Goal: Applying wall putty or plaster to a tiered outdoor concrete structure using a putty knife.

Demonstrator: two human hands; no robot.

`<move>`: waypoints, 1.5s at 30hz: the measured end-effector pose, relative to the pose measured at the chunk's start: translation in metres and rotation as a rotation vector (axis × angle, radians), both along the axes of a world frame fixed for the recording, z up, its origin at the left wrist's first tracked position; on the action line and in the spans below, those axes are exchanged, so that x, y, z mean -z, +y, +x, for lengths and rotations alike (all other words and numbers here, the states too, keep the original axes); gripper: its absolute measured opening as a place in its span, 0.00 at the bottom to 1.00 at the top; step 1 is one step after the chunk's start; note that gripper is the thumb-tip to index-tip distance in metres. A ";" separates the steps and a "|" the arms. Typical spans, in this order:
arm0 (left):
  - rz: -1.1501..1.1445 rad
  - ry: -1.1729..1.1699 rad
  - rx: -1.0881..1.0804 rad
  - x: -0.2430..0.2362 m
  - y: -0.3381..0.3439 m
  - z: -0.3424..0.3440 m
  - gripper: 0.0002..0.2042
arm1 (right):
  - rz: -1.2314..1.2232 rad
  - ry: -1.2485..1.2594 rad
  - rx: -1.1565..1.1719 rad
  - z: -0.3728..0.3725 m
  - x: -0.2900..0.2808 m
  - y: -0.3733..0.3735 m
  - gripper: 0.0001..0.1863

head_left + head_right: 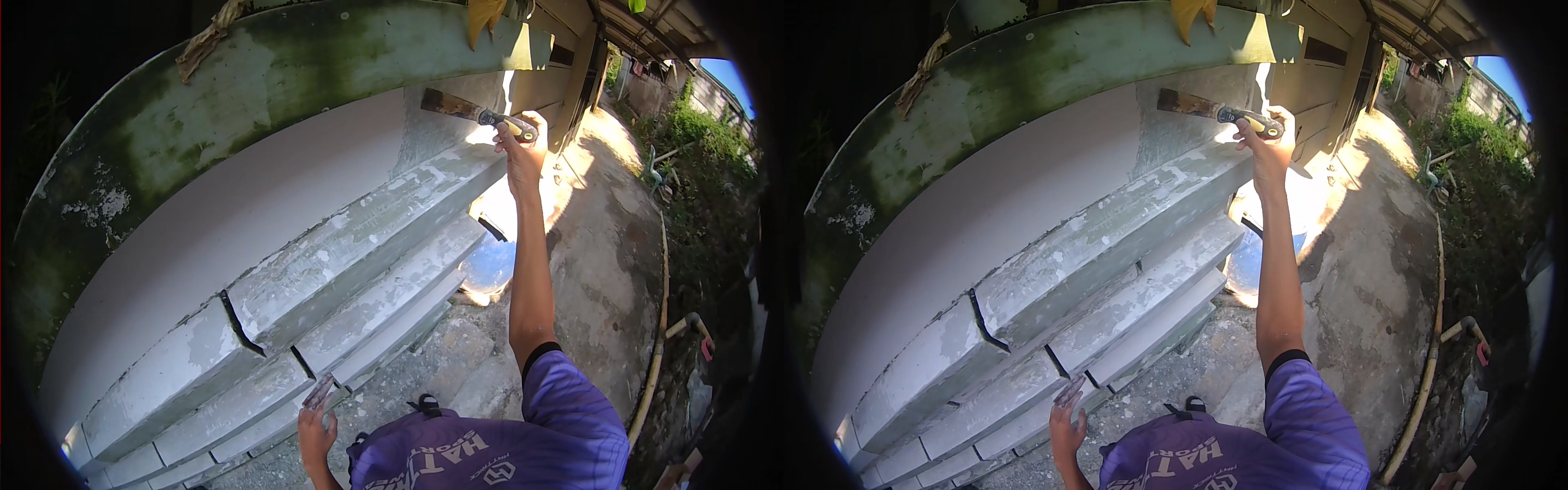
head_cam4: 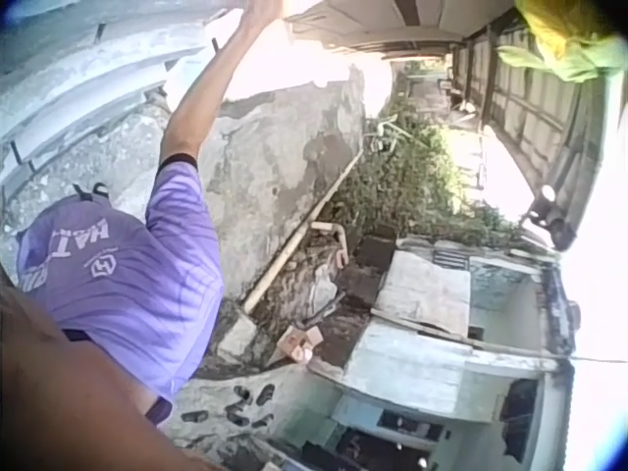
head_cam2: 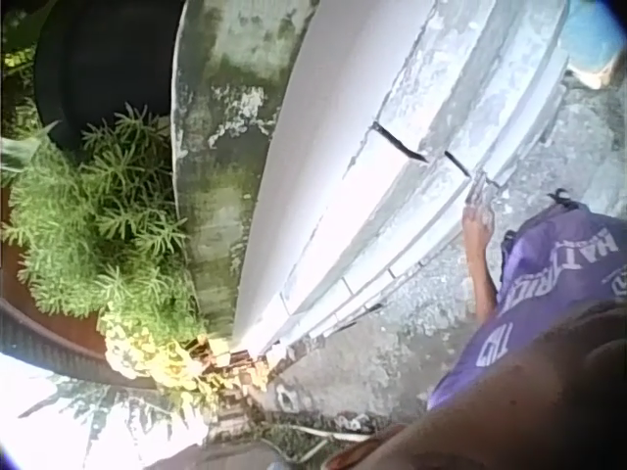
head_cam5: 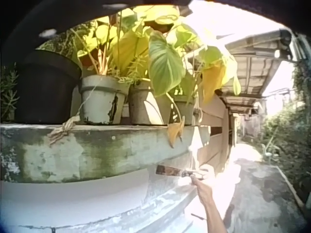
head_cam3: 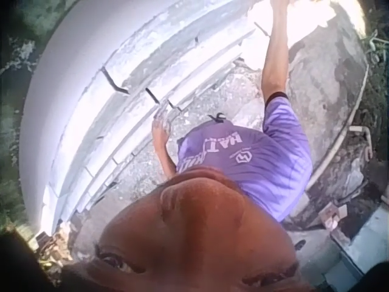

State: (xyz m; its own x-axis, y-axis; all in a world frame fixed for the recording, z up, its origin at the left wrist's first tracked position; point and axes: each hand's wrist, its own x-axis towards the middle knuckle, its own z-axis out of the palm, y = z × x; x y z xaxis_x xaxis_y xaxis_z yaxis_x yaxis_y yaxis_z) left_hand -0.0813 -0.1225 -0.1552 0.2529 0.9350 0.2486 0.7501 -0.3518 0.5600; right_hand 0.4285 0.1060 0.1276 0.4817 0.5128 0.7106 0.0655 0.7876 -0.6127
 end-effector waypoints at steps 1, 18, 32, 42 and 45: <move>-0.023 0.023 -0.006 -0.001 -0.001 0.005 0.22 | 0.055 0.035 -0.028 -0.003 0.000 0.000 0.27; 1.284 0.507 -0.551 -0.110 0.049 -0.005 0.17 | 0.272 0.281 -0.053 -0.026 -0.025 0.029 0.26; 1.168 0.236 -0.744 -0.161 0.109 -0.009 0.23 | 0.152 0.288 0.063 -0.059 -0.009 0.032 0.18; 1.160 0.231 -0.712 -0.157 0.107 -0.012 0.23 | 0.025 0.134 -0.039 -0.084 0.013 0.012 0.24; 1.104 0.244 -0.733 -0.150 0.105 -0.019 0.22 | 0.100 0.235 0.145 -0.087 0.016 -0.017 0.23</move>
